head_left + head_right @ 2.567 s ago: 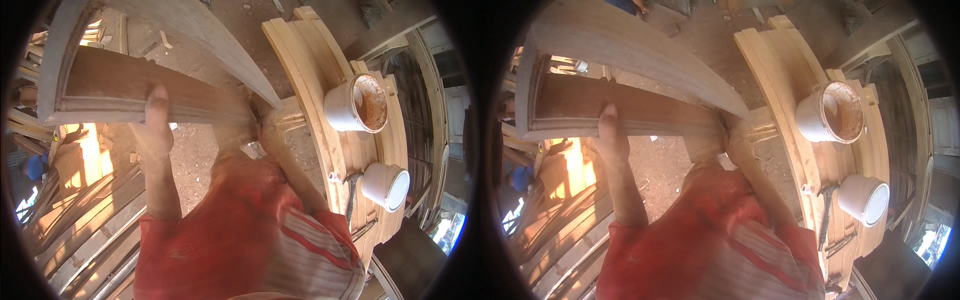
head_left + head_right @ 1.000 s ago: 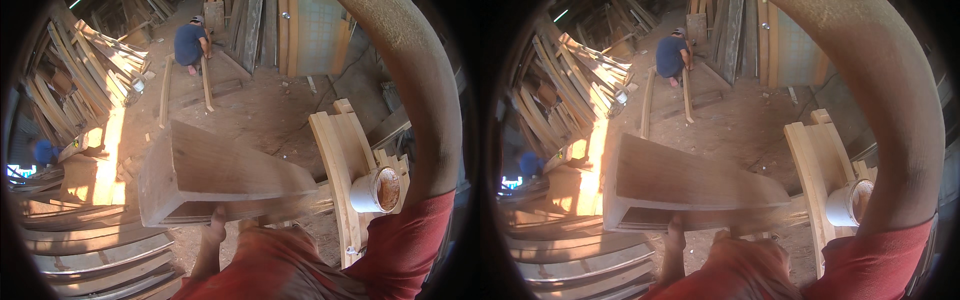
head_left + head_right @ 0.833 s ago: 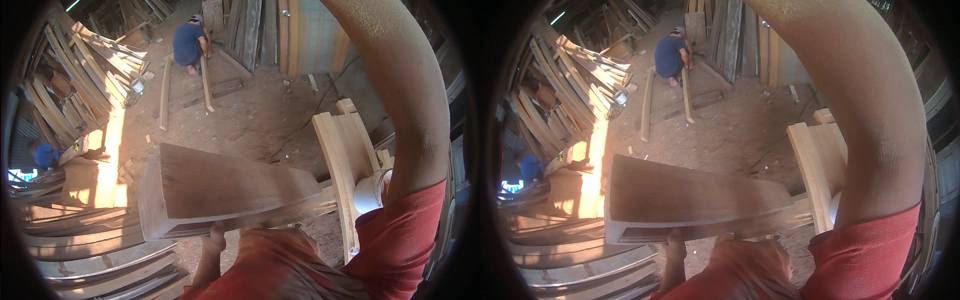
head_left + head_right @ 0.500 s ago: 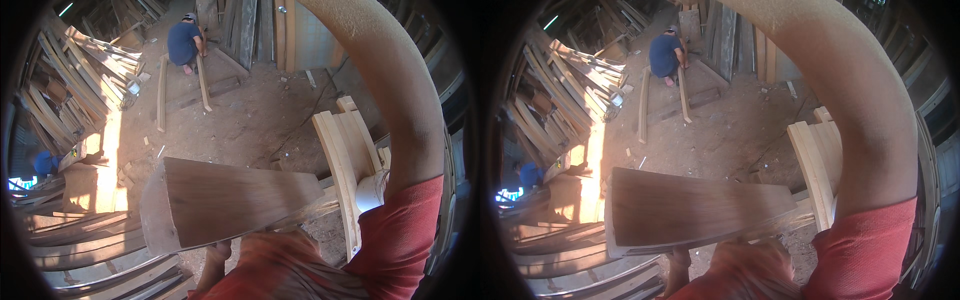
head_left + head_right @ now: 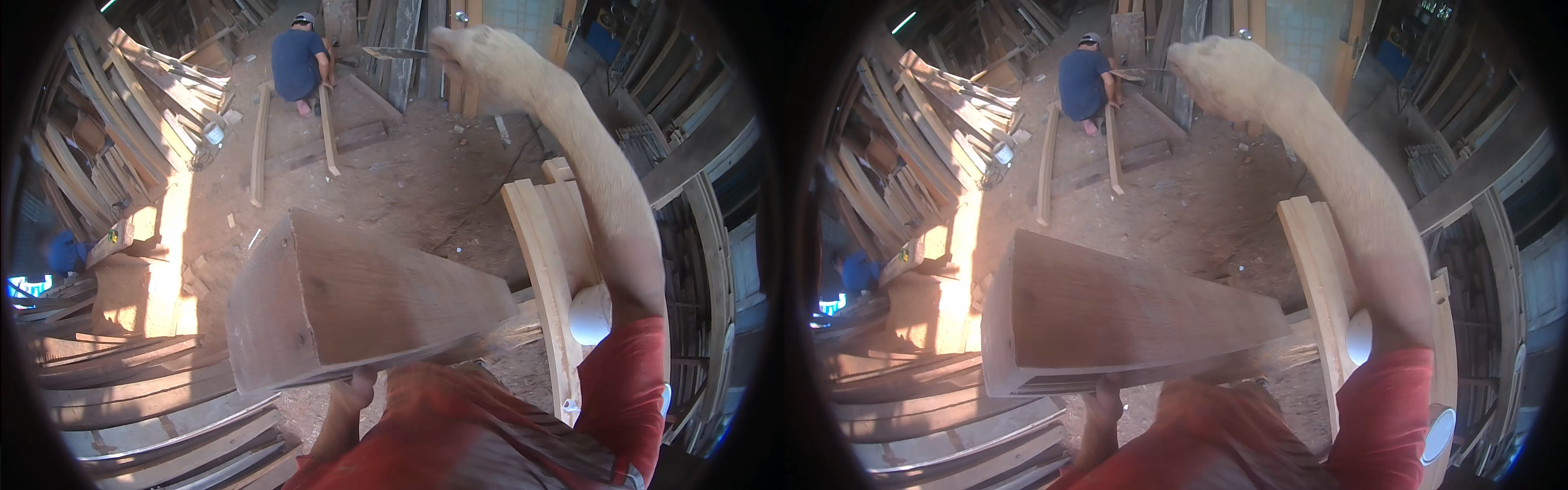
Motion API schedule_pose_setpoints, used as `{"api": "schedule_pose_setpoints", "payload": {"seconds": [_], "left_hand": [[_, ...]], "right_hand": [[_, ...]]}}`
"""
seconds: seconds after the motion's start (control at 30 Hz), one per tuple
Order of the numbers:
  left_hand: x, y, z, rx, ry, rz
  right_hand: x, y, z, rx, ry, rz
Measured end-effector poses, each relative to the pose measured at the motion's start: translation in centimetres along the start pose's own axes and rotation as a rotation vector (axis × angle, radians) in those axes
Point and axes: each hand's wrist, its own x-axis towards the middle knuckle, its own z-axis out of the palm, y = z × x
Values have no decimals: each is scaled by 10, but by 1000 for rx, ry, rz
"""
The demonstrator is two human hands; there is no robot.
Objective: The person applies a substance from a container to the joints and surfaces of a wooden box-like frame using a small spatula, turning the frame to reach different sides.
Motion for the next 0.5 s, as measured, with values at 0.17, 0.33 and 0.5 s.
{"api": "schedule_pose_setpoints", "payload": {"seconds": [0.17, 0.33, 0.5], "left_hand": [[2, 21, 14, -23, 203, -7], [-1, -2, 9, 206, 132, 102], [3, 30, 38, 185, 209, -9]], "right_hand": [[-176, -90, 7, 564, 201, 635], [-323, -199, 18, 574, 442, 683], [-411, -277, 37, 840, 3, 905]]}}
